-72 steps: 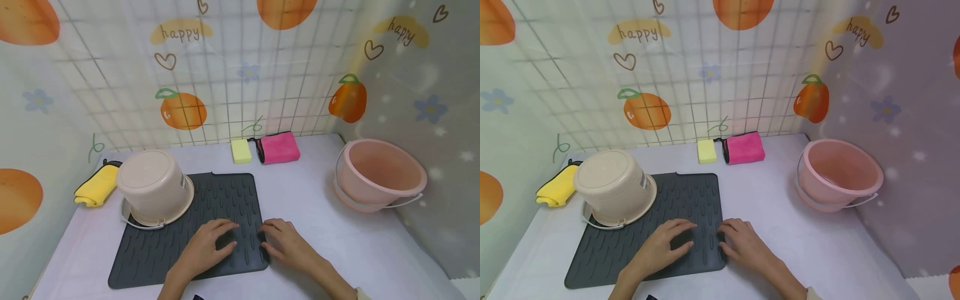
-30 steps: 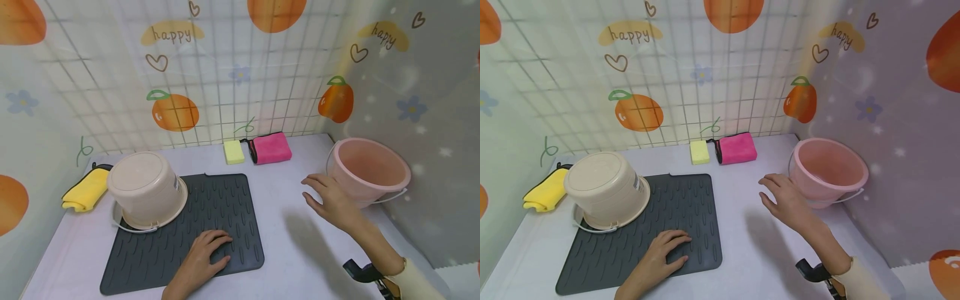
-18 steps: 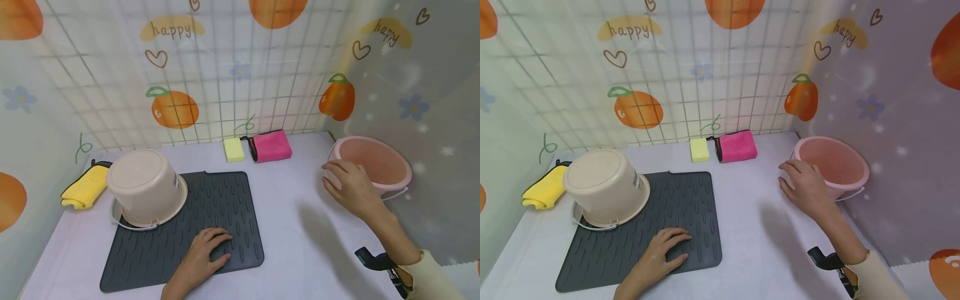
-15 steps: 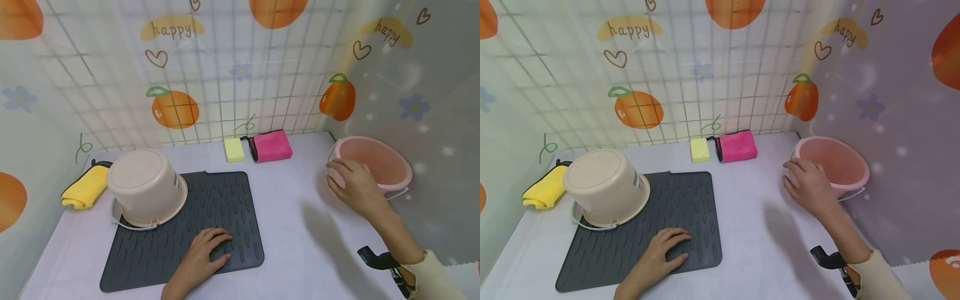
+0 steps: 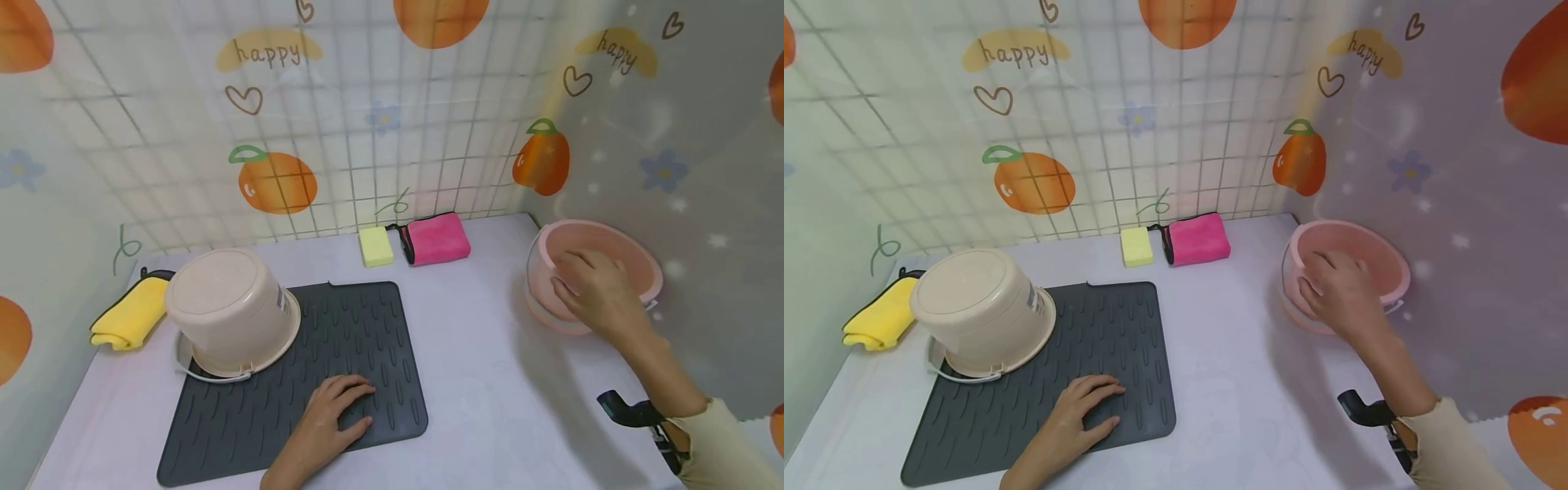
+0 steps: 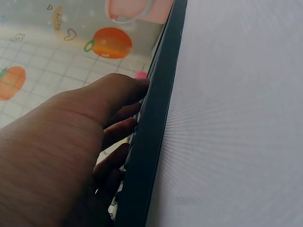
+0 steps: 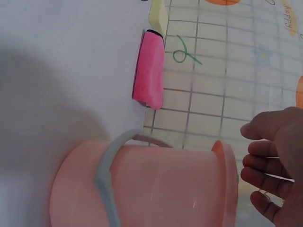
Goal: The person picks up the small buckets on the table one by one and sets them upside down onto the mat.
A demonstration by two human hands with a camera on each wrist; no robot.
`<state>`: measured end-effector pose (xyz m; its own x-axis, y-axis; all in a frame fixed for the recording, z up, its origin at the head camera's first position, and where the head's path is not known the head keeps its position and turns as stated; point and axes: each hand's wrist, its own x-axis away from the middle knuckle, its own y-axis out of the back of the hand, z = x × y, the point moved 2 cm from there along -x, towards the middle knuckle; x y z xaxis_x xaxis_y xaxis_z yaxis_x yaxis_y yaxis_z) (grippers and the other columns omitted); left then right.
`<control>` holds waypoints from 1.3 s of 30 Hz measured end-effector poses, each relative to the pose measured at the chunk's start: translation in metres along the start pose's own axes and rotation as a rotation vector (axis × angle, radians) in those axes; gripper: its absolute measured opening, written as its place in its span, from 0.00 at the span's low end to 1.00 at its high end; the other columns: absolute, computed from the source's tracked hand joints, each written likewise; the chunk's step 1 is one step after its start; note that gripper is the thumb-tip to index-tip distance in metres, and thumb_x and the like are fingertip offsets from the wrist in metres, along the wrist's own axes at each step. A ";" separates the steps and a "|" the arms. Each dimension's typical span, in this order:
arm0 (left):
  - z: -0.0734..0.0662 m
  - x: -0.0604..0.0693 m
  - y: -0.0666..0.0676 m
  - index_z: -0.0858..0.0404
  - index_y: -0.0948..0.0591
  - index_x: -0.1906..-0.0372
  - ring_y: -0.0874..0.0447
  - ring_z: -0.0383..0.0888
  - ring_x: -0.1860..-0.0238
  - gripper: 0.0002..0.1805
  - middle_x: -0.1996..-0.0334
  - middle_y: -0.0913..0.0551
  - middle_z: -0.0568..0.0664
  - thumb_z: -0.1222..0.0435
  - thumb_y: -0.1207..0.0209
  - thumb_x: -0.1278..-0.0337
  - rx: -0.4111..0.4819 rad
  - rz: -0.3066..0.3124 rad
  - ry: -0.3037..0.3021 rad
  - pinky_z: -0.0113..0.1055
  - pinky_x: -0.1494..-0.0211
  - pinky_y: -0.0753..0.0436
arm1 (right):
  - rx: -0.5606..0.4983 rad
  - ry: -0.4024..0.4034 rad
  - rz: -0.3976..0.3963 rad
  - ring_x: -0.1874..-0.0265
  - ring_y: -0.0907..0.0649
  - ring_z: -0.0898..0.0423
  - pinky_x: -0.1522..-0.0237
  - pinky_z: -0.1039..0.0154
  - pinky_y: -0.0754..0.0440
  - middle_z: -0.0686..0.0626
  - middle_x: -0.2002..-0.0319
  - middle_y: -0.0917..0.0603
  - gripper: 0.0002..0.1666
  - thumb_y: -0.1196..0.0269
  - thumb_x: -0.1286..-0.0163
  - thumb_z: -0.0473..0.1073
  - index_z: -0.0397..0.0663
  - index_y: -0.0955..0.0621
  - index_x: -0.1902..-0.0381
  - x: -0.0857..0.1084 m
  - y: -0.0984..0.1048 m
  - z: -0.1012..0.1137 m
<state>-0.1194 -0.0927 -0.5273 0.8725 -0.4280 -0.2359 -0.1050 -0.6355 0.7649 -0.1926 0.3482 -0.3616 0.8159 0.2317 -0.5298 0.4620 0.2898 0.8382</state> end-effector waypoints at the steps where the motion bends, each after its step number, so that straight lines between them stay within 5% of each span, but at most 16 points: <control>1: 0.000 0.000 0.000 0.46 0.16 0.44 0.33 0.43 0.36 0.22 0.40 0.24 0.37 0.55 0.28 0.46 0.001 0.001 0.001 0.57 0.38 0.32 | -0.001 -0.023 0.014 0.53 0.22 0.37 0.49 0.32 0.30 0.36 0.53 0.18 0.24 0.25 0.47 0.32 0.33 0.18 0.51 0.000 0.000 -0.001; 12: 0.001 -0.001 0.001 0.46 0.16 0.43 0.33 0.42 0.36 0.22 0.40 0.24 0.36 0.55 0.28 0.45 0.010 0.005 -0.020 0.56 0.36 0.32 | 0.032 -0.103 0.115 0.54 0.24 0.36 0.51 0.33 0.29 0.34 0.55 0.20 0.21 0.26 0.43 0.35 0.33 0.18 0.52 0.004 -0.003 -0.011; 23: 0.001 0.002 0.000 0.47 0.17 0.43 0.33 0.43 0.36 0.22 0.40 0.25 0.36 0.54 0.29 0.44 0.005 -0.002 -0.043 0.56 0.38 0.31 | 0.029 -0.101 0.126 0.75 0.26 0.49 0.73 0.51 0.20 0.45 0.73 0.23 0.15 0.26 0.44 0.34 0.35 0.20 0.62 0.004 -0.003 -0.010; 29: 0.003 0.002 -0.002 0.45 0.17 0.42 0.34 0.41 0.35 0.22 0.39 0.25 0.35 0.53 0.30 0.43 0.009 0.021 -0.030 0.55 0.36 0.32 | 0.064 -0.063 0.081 0.85 0.34 0.54 0.82 0.60 0.34 0.53 0.85 0.35 0.14 0.29 0.47 0.29 0.43 0.25 0.77 0.006 -0.004 -0.013; 39: 0.003 0.002 0.001 0.45 0.17 0.43 0.34 0.42 0.35 0.22 0.39 0.25 0.35 0.55 0.29 0.44 0.028 0.017 -0.008 0.56 0.37 0.32 | 0.018 -0.032 -0.020 0.84 0.35 0.54 0.80 0.60 0.37 0.54 0.86 0.37 0.19 0.33 0.46 0.28 0.47 0.30 0.86 -0.003 -0.001 -0.009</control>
<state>-0.1190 -0.0961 -0.5287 0.8668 -0.4438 -0.2275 -0.1333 -0.6458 0.7518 -0.1984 0.3559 -0.3618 0.8172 0.1960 -0.5420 0.4839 0.2774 0.8300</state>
